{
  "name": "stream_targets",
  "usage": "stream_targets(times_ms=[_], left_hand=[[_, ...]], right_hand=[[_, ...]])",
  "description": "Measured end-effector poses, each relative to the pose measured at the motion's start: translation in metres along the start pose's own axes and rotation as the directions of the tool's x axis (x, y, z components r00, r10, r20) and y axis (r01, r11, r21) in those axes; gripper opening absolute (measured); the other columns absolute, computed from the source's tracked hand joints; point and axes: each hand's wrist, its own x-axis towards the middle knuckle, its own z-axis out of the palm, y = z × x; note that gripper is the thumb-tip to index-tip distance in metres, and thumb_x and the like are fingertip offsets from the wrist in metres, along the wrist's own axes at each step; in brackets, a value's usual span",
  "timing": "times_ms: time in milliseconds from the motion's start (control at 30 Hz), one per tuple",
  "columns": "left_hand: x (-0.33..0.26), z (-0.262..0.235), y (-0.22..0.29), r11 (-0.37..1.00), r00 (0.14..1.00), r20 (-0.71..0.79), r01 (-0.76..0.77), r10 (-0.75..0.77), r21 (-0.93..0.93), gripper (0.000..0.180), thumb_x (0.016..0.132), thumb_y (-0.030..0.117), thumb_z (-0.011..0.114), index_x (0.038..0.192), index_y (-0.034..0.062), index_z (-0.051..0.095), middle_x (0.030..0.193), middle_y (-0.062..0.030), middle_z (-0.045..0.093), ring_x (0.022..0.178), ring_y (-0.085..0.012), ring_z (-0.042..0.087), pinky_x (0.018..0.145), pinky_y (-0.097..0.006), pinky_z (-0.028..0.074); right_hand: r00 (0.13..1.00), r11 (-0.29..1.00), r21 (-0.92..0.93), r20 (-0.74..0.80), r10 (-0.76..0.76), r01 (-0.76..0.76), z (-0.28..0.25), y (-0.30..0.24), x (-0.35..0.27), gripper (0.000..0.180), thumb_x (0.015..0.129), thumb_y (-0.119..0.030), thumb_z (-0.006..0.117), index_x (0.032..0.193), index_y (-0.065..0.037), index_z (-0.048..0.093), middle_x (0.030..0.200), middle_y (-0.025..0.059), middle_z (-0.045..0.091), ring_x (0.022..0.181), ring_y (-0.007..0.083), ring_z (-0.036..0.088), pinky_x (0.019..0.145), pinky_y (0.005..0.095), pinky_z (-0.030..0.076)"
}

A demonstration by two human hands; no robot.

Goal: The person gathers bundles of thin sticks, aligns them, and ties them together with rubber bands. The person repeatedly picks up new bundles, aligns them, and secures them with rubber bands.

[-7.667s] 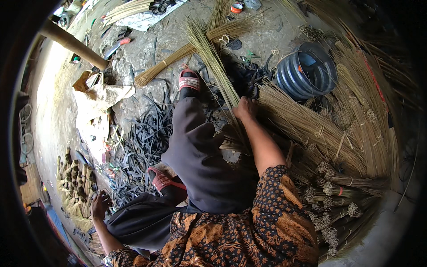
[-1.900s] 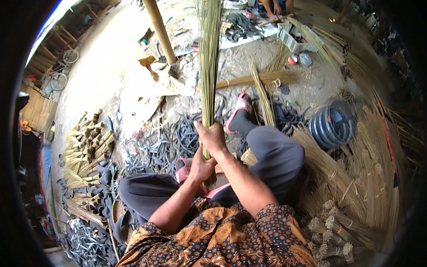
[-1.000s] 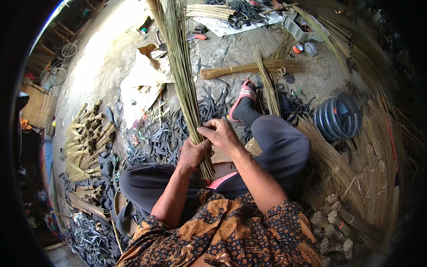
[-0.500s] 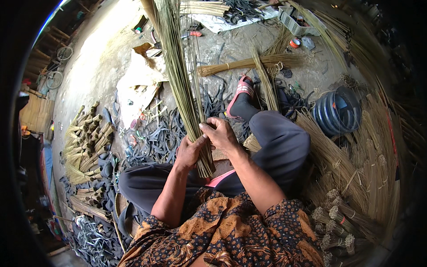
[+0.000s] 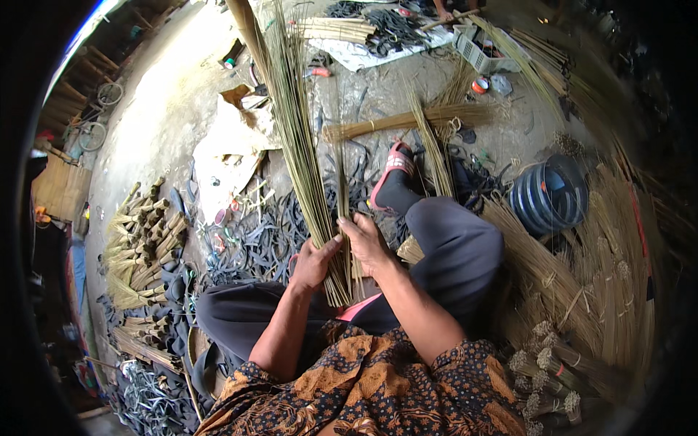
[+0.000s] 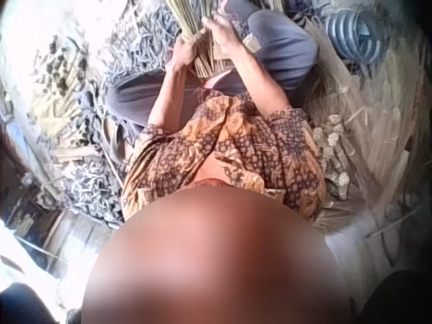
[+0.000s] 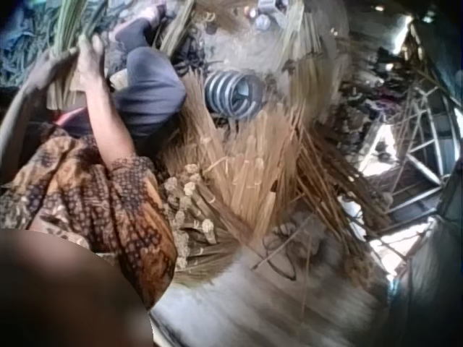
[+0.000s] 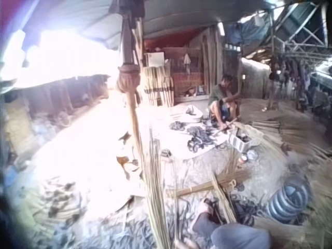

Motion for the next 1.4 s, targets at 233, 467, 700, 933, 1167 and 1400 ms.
stream_targets(times_ms=[233,467,700,933,1167,1400], left_hand=[[0.003,-0.01,-0.009,0.978,0.99,-0.047,0.123,-0.132,-0.171,0.023,0.1,0.023,0.07,0.089,0.0066,0.058,0.072,-0.0026,0.061,0.058,-0.0156,0.062,0.056,-0.033,0.056],[0.008,-0.021,-0.011,0.979,0.987,-0.088,0.122,-0.137,-0.163,0.019,0.099,0.019,0.068,0.09,0.006,0.057,0.071,-0.0041,0.059,0.057,-0.0165,0.061,0.054,-0.033,0.056],[0.011,-0.011,-0.012,0.972,0.969,-0.145,0.176,-0.199,-0.157,0.021,0.099,0.019,0.069,0.088,0.0069,0.056,0.071,-0.0037,0.058,0.055,-0.0161,0.061,0.052,-0.033,0.054],[0.009,-0.022,-0.015,0.977,0.96,-0.183,0.214,-0.211,-0.008,0.025,0.099,0.022,0.068,0.083,0.0061,0.058,0.066,-0.0059,0.063,0.055,-0.0159,0.062,0.052,-0.03,0.049],[0.011,-0.034,-0.02,0.975,0.955,-0.198,0.219,-0.22,-0.027,0.019,0.1,0.017,0.067,0.092,0.0029,0.057,0.073,-0.0075,0.063,0.06,-0.0188,0.064,0.06,-0.034,0.056],[0.019,-0.026,-0.017,0.967,0.952,-0.204,0.246,-0.226,0.074,0.027,0.099,0.025,0.069,0.082,0.0049,0.06,0.064,-0.0065,0.063,0.053,-0.0164,0.062,0.052,-0.03,0.05]], right_hand=[[0.959,0.998,0.029,-0.274,0.067,-0.061,-0.018,-0.059,-0.006,0.013,0.107,-0.022,0.059,0.114,-0.011,0.057,0.076,-0.0015,0.054,0.054,0.0063,0.047,0.046,0.0236,0.042],[0.94,0.666,-0.732,-0.313,-0.137,-0.147,-0.118,-0.206,-0.038,0.029,0.108,-0.035,0.059,0.113,-0.008,0.065,0.078,-0.0015,0.055,0.06,0.0095,0.048,0.053,0.0285,0.041],[0.908,0.173,-0.972,-0.213,-0.361,-0.159,-0.192,-0.215,-0.011,0.033,0.106,-0.033,0.06,0.112,-0.001,0.062,0.085,0.0154,0.065,0.074,0.0301,0.06,0.072,0.0435,0.049],[0.864,0.038,-0.994,-0.109,-0.492,-0.103,-0.263,-0.071,0.114,0.019,0.096,-0.023,0.066,0.097,-0.005,0.069,0.093,0.0232,0.07,0.092,0.0453,0.068,0.082,0.0538,0.054],[0.908,-0.174,-0.916,-0.302,-0.289,-0.361,-0.283,0.001,0.177,0.019,0.096,-0.021,0.06,0.102,-0.005,0.069,0.125,0.0193,0.066,0.119,0.0397,0.061,0.097,0.0523,0.052],[0.886,-0.052,-0.968,-0.202,-0.417,-0.246,-0.246,-0.06,0.141,0.02,0.102,-0.025,0.056,0.105,-0.005,0.059,0.091,0.023,0.072,0.101,0.048,0.067,0.084,0.059,0.052]])
